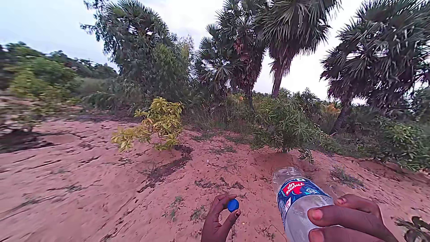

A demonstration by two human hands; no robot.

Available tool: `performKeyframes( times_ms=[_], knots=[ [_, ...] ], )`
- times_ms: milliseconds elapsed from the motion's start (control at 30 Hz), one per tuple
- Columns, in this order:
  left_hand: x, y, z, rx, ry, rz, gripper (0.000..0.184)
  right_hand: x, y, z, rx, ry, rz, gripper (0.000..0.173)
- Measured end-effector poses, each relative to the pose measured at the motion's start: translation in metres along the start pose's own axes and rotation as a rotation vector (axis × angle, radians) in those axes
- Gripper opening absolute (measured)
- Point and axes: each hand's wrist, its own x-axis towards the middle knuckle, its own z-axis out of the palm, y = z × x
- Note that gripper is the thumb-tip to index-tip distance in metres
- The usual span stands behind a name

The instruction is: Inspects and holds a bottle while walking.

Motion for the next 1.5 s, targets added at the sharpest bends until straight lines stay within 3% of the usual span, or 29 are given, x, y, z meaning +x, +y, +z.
performKeyframes(
  times_ms=[133, 267, 467, 633, 833, 1167, 1233, 1367, 1500],
  knots=[
    [-0.008, 0.001, 0.017, -0.142, -0.131, -0.157, 0.038, -0.023, 0.003, 0.008, 0.234, -0.021, 0.23, 0.024],
    [-0.024, 0.004, 0.029, -0.327, -0.27, -0.292, 0.038, -0.089, 0.009, 0.034, 0.419, -0.035, 0.576, 0.025],
    [-0.054, -0.005, 0.052, -0.516, -0.529, -0.474, 0.036, -0.205, -0.01, 0.06, 0.343, -0.23, 1.0, 0.033],
    [-0.077, -0.016, 0.074, -0.4, -0.694, -0.556, 0.036, -0.247, -0.037, 0.066, 0.248, -0.3, 1.125, 0.039],
    [-0.089, -0.027, 0.079, -0.272, -0.912, -0.475, 0.036, -0.275, -0.065, 0.06, 0.254, -0.221, 1.246, 0.047],
    [-0.1, -0.032, 0.09, -0.232, -1.146, -0.387, 0.029, -0.303, -0.091, 0.054, 0.121, -0.165, 1.345, 0.04],
    [-0.103, -0.031, 0.094, -0.213, -1.171, -0.327, 0.029, -0.305, -0.093, 0.05, 0.112, -0.151, 1.37, 0.04],
    [-0.109, -0.026, 0.102, -0.245, -1.118, -0.425, 0.034, -0.305, -0.095, 0.046, 0.109, -0.171, 1.372, 0.039],
    [-0.111, -0.029, 0.106, -0.213, -1.128, -0.297, 0.017, -0.308, -0.097, 0.043, 0.064, -0.163, 1.375, 0.041]
  ],
)
